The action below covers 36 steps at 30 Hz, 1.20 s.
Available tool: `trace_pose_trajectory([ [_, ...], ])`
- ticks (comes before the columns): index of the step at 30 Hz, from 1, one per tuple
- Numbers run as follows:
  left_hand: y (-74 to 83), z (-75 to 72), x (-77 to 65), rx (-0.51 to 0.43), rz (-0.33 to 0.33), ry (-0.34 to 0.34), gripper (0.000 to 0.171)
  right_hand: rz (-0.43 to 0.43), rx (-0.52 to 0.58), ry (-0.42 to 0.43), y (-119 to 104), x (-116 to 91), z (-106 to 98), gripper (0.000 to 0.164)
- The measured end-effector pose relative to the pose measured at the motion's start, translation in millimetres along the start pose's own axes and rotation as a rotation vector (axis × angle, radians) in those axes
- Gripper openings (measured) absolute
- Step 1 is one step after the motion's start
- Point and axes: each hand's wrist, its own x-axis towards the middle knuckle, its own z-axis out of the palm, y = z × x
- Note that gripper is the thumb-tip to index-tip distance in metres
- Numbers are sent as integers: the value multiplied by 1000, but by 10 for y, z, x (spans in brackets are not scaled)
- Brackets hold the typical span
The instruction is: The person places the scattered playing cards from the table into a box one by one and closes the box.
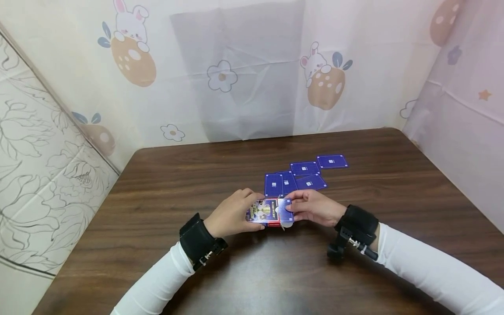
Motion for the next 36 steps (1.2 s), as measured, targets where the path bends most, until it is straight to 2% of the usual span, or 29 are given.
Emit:
trace_pose_trajectory([
  [5, 5, 11, -9, 8, 9, -1, 68, 8, 15, -14, 9, 10, 60, 27],
  [12, -5, -12, -24, 9, 3, 6, 69, -7, 23, -10, 79, -3, 71, 13],
  [17, -20, -17, -37, 8, 3, 8, 69, -16, 7, -13, 119, -15, 71, 18],
  [28, -22, -12, -47, -1, 9, 11, 69, -42, -22, 39, 101, 17, 157, 21],
  [36, -25, -21, -43, 4, 15, 13, 69, -67, 41, 40, 107, 65, 241, 13],
])
